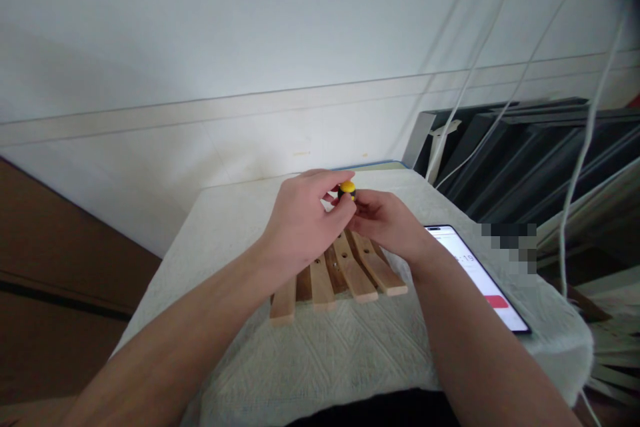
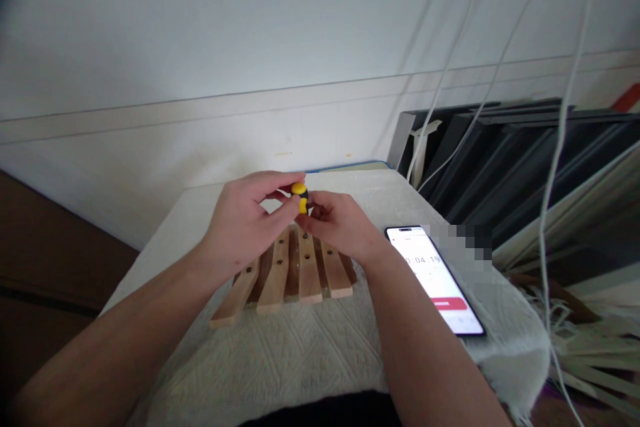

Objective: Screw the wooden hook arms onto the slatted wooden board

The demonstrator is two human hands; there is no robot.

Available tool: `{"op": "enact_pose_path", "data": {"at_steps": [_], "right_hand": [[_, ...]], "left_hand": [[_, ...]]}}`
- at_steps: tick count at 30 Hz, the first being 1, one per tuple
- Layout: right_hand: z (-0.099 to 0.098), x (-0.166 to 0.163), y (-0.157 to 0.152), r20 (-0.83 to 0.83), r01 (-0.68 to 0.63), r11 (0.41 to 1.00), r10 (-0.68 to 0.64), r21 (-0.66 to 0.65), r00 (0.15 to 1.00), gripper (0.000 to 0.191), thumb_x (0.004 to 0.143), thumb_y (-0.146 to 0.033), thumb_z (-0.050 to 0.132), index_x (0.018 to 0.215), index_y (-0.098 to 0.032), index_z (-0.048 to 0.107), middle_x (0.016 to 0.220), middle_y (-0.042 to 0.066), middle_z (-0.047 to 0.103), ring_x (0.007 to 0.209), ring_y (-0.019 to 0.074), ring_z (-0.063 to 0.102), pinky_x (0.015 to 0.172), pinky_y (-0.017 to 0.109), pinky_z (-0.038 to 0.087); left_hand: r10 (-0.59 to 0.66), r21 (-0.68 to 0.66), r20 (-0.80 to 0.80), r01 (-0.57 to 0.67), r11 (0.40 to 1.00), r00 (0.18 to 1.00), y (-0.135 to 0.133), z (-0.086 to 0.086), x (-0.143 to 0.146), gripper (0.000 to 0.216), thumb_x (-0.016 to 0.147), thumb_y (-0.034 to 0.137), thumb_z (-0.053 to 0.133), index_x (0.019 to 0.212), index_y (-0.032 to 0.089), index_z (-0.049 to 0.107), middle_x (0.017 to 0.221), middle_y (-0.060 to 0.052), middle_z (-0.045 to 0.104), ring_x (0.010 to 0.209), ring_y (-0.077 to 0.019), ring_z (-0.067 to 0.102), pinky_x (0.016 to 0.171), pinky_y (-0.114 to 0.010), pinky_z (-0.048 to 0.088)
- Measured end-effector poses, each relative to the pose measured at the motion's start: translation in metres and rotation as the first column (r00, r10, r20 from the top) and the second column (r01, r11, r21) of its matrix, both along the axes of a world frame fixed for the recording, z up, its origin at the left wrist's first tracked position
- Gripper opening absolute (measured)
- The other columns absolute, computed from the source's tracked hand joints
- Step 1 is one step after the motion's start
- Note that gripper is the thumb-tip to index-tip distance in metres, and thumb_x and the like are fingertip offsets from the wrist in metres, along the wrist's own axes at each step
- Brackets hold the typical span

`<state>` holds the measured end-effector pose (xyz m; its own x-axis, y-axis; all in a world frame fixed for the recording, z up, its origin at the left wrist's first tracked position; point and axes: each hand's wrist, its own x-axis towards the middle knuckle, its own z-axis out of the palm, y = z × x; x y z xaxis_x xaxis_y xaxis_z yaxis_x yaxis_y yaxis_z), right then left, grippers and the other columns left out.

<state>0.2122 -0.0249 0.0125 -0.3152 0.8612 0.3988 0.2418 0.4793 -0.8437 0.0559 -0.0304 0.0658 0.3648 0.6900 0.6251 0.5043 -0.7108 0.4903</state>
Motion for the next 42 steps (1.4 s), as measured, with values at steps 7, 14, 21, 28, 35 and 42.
{"op": "enact_pose_path", "data": {"at_steps": [7,14,21,28,35,42], "right_hand": [[-0.0030,-0.0011,0.0024,0.037,0.154,0.988,-0.154,-0.009,0.987,0.019,0.070,-0.028,0.066,0.082,-0.020,0.054,0.075,0.000,0.057,0.066,0.0139,0.051,0.059,0.028,0.041],[0.0049,0.0004,-0.0028,-0.066,-0.039,0.999,0.037,-0.036,0.997,0.006,0.074,-0.022,0.057,0.079,-0.018,0.056,0.072,-0.001,0.056,0.064,0.0116,0.049,0.058,0.026,0.039],[-0.0040,-0.0012,0.0030,-0.014,0.161,0.987,-0.161,0.000,0.987,0.018,0.071,-0.029,0.065,0.075,-0.020,0.050,0.067,-0.003,0.053,0.062,0.0122,0.047,0.055,0.025,0.036],[0.0003,-0.0002,0.0001,0.008,0.021,1.000,-0.021,-0.008,1.000,0.012,0.077,-0.029,0.058,0.084,-0.020,0.059,0.071,-0.001,0.057,0.062,0.0122,0.050,0.056,0.026,0.036],[0.0001,-0.0016,0.0018,0.078,0.225,0.974,-0.225,0.009,0.971,0.023,0.069,-0.034,0.068,0.074,-0.020,0.051,0.060,-0.006,0.046,0.053,0.0096,0.042,0.048,0.025,0.031],[0.0022,0.0028,-0.0014,0.060,0.051,0.999,-0.050,-0.016,0.997,0.010,0.077,-0.026,0.059,0.084,-0.020,0.061,0.067,-0.002,0.056,0.058,0.0113,0.047,0.053,0.026,0.035]], "left_hand": [[0.046,-0.034,0.014,-0.046,0.998,0.999,0.0022,-0.0025,0.0008,0.020,0.073,0.030,0.066,0.087,0.016,0.068,0.084,-0.004,0.070,0.071,-0.0138,0.063,0.064,-0.025,0.053],[0.018,-0.052,-0.050,-0.021,0.998,0.999,-0.0003,0.0006,-0.0002,0.020,0.078,0.021,0.058,0.095,0.018,0.069,0.089,-0.004,0.070,0.074,-0.0133,0.063,0.070,-0.026,0.052],[0.060,-0.042,-0.027,-0.061,0.997,0.998,0.0037,-0.0018,0.0012,0.022,0.074,0.030,0.066,0.092,0.017,0.069,0.085,-0.004,0.069,0.068,-0.0126,0.061,0.068,-0.027,0.051],[0.063,-0.098,0.038,-0.059,0.993,0.997,0.0024,-0.0023,0.0001,0.045,0.074,0.022,0.063,0.118,0.018,0.056,0.093,-0.004,0.070,0.065,-0.0107,0.058,0.064,-0.025,0.048],[0.116,-0.064,-0.044,-0.119,0.991,0.992,0.0022,0.0035,-0.0012,0.019,0.074,0.036,0.064,0.080,0.017,0.067,0.075,-0.001,0.066,0.058,-0.0096,0.052,0.054,-0.023,0.041],[0.114,-0.007,-0.088,-0.115,0.993,0.990,-0.0002,0.0062,-0.0024,0.019,0.077,0.027,0.059,0.088,0.019,0.071,0.080,-0.002,0.069,0.065,-0.0123,0.057,0.062,-0.025,0.045]]}}
